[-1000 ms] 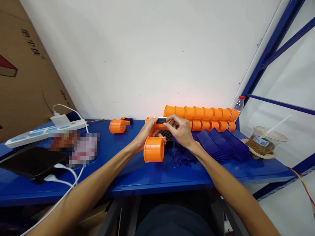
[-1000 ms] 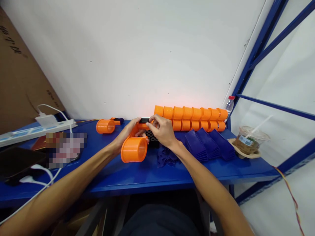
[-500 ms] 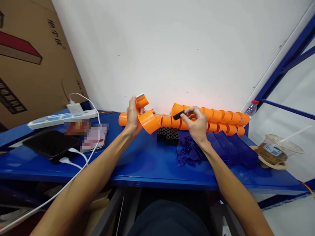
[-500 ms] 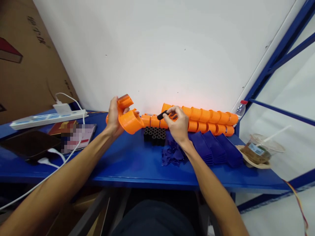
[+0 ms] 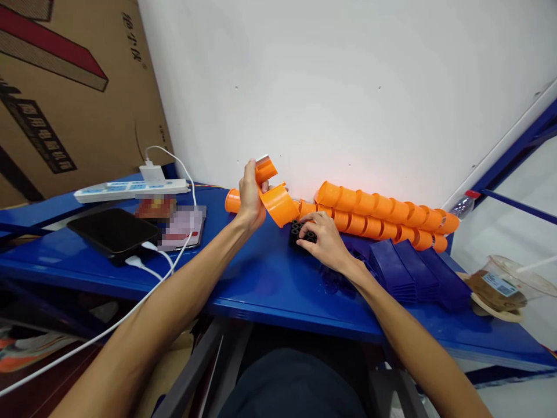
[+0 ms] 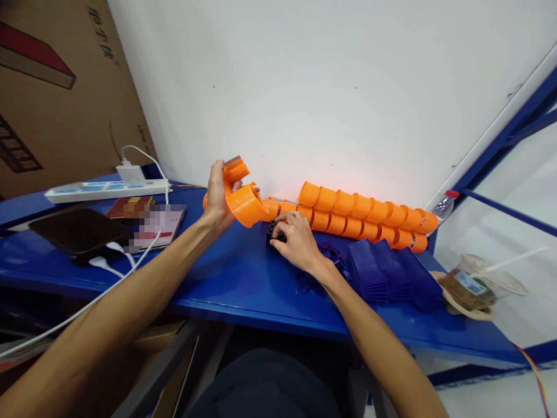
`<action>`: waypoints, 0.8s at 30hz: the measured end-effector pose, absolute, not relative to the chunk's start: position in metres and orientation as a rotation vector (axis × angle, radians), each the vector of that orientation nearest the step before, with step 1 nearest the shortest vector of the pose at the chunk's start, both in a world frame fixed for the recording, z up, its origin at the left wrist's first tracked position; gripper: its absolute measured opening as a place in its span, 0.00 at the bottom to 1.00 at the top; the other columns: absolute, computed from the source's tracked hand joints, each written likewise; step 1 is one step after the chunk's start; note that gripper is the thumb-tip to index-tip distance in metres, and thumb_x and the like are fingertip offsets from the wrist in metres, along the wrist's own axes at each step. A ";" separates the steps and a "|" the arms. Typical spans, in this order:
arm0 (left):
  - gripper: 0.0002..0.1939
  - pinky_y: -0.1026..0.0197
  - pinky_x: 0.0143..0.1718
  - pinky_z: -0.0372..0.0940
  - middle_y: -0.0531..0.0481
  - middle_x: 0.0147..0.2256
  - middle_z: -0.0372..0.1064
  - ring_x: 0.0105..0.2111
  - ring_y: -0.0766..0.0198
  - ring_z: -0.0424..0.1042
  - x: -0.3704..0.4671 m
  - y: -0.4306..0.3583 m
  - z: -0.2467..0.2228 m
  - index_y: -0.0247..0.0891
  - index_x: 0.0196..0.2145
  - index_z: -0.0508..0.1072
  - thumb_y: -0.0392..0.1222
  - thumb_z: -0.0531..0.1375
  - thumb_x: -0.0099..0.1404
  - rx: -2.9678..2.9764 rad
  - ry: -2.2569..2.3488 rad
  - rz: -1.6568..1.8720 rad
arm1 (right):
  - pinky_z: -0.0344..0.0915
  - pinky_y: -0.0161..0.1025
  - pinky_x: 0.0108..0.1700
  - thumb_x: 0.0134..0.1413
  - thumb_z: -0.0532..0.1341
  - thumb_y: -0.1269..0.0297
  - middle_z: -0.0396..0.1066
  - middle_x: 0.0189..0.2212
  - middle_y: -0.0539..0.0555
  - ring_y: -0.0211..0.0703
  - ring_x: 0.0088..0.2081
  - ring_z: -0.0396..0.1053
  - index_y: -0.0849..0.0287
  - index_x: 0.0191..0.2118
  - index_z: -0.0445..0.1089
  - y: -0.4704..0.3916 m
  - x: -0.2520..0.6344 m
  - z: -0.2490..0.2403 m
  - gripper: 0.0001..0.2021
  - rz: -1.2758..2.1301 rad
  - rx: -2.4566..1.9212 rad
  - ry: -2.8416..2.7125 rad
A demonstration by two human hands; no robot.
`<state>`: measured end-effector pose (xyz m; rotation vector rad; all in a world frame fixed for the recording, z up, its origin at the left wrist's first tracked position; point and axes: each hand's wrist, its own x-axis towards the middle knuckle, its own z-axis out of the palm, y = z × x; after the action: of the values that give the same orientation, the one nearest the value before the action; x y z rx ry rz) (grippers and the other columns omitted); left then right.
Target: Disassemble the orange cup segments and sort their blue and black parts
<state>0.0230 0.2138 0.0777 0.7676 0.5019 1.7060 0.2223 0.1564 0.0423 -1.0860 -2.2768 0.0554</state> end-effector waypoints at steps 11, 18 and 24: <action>0.29 0.52 0.38 0.70 0.58 0.19 0.52 0.24 0.57 0.71 0.027 0.209 0.080 0.45 0.34 0.63 0.74 0.62 0.58 0.819 0.581 1.738 | 0.62 0.53 0.56 0.53 0.71 0.73 0.74 0.49 0.57 0.55 0.54 0.67 0.56 0.30 0.71 0.158 0.223 0.039 0.09 0.087 -1.131 -2.327; 0.29 0.54 0.37 0.70 0.58 0.19 0.52 0.24 0.57 0.72 0.028 0.210 0.079 0.44 0.35 0.63 0.73 0.62 0.58 0.809 0.571 1.748 | 0.62 0.53 0.56 0.53 0.71 0.74 0.74 0.49 0.58 0.55 0.53 0.67 0.57 0.31 0.71 0.159 0.225 0.038 0.09 0.053 -1.153 -2.332; 0.30 0.52 0.39 0.71 0.60 0.19 0.48 0.25 0.56 0.73 0.029 0.209 0.079 0.45 0.34 0.62 0.74 0.63 0.57 0.817 0.573 1.754 | 0.63 0.53 0.55 0.53 0.71 0.73 0.74 0.48 0.58 0.55 0.53 0.67 0.57 0.32 0.71 0.160 0.225 0.037 0.09 0.044 -1.150 -2.341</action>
<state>0.0289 0.2095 0.0790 0.8166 0.5733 1.7540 0.2246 0.1601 0.0367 -1.1499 -2.3406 0.0445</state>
